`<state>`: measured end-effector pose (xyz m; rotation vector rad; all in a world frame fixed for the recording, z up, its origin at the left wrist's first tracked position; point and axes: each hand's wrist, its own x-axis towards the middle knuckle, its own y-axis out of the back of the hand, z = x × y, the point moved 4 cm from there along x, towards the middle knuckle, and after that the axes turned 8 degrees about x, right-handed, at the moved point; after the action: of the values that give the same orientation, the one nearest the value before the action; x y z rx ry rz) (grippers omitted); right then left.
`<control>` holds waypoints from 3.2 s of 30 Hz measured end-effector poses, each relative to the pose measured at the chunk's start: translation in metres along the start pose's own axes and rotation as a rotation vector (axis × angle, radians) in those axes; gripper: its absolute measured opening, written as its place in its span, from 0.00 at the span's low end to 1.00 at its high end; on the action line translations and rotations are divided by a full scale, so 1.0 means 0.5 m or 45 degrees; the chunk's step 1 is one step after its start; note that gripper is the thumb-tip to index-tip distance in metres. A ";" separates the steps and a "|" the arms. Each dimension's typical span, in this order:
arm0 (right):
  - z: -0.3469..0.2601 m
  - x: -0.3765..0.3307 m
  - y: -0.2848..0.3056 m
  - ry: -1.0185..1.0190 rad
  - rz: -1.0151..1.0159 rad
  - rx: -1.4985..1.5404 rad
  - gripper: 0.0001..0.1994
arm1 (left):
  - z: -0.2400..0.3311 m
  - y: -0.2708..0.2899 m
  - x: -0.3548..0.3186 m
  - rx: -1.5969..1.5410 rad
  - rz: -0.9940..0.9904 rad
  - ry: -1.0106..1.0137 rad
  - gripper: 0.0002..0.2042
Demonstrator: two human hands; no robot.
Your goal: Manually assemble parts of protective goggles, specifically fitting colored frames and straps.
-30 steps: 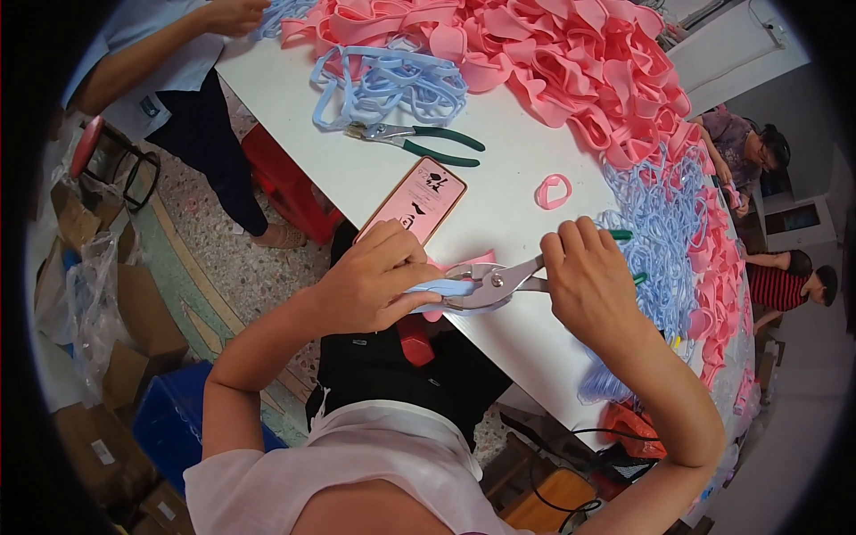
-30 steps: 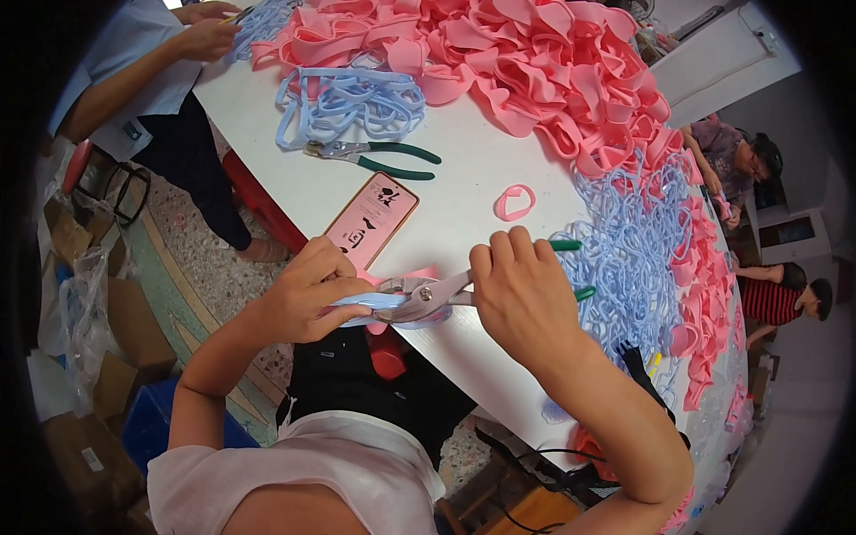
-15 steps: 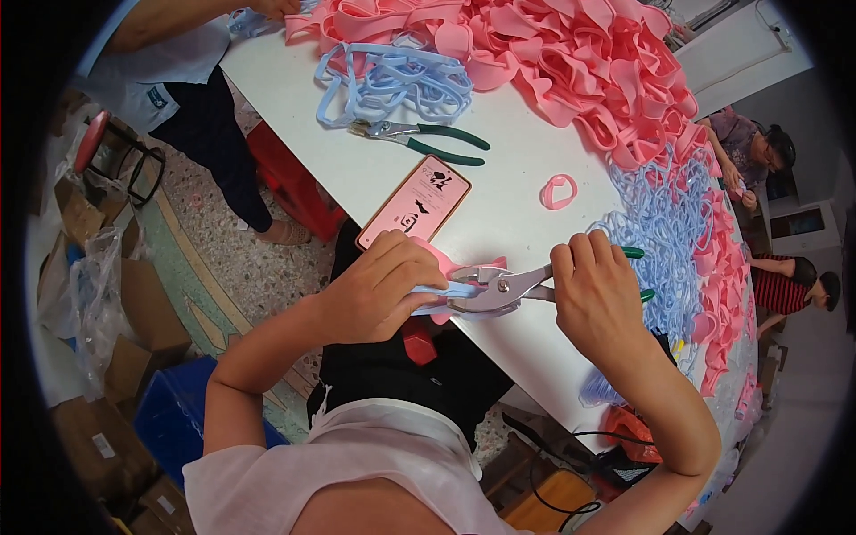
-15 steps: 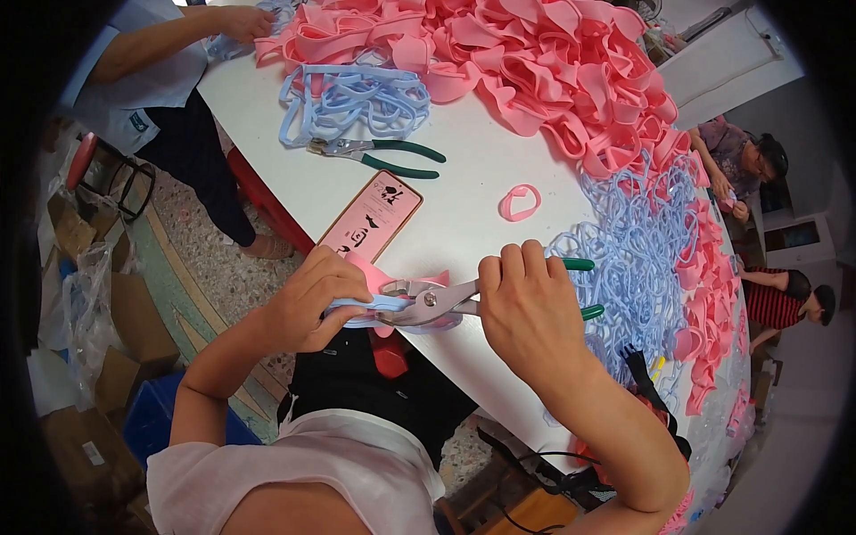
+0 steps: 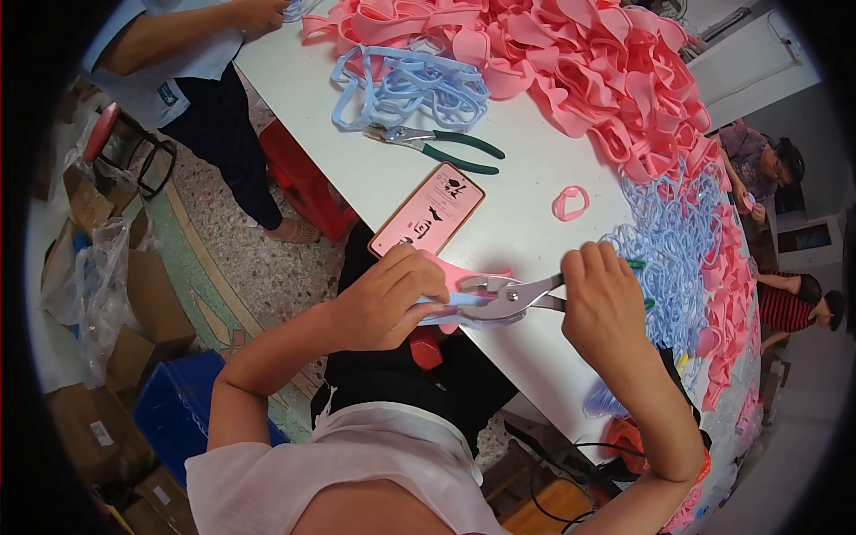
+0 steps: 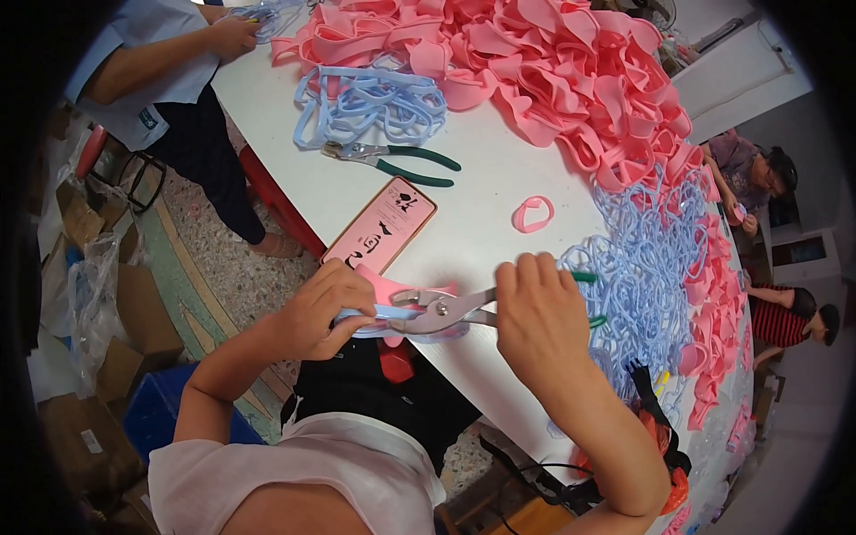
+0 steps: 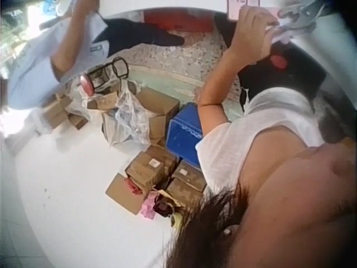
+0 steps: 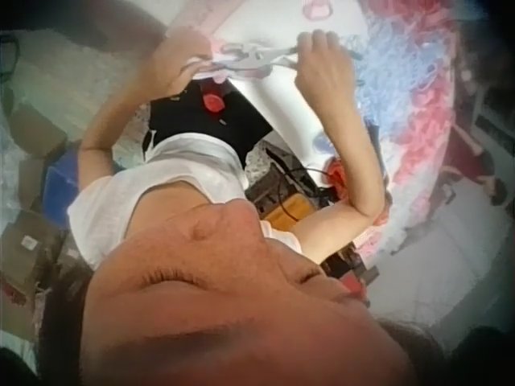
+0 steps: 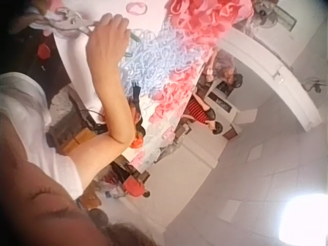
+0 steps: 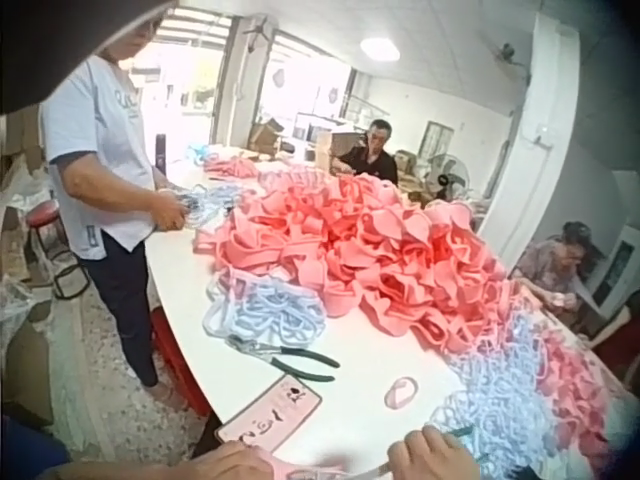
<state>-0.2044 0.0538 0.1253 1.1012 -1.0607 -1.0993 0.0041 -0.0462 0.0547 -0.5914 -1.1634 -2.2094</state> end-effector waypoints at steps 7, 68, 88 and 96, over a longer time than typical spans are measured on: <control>0.077 -0.098 -0.134 -0.812 -0.474 0.266 0.19 | -0.026 0.032 -0.055 -0.193 0.071 0.217 0.14; -0.066 -0.053 -0.069 -0.385 0.307 1.578 0.15 | 0.034 -0.074 0.017 -0.049 0.087 0.423 0.09; -0.072 -0.088 -0.088 -0.325 0.547 1.390 0.13 | 0.056 -0.066 0.032 -0.088 0.235 0.396 0.15; -0.092 -0.059 -0.049 -0.132 0.529 1.502 0.12 | 0.066 -0.033 0.064 0.188 0.022 -0.020 0.18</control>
<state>-0.1663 0.0861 0.0919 1.5941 -2.0043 -0.1044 -0.0265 -0.0197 0.0817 -0.5559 -1.3114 -2.0858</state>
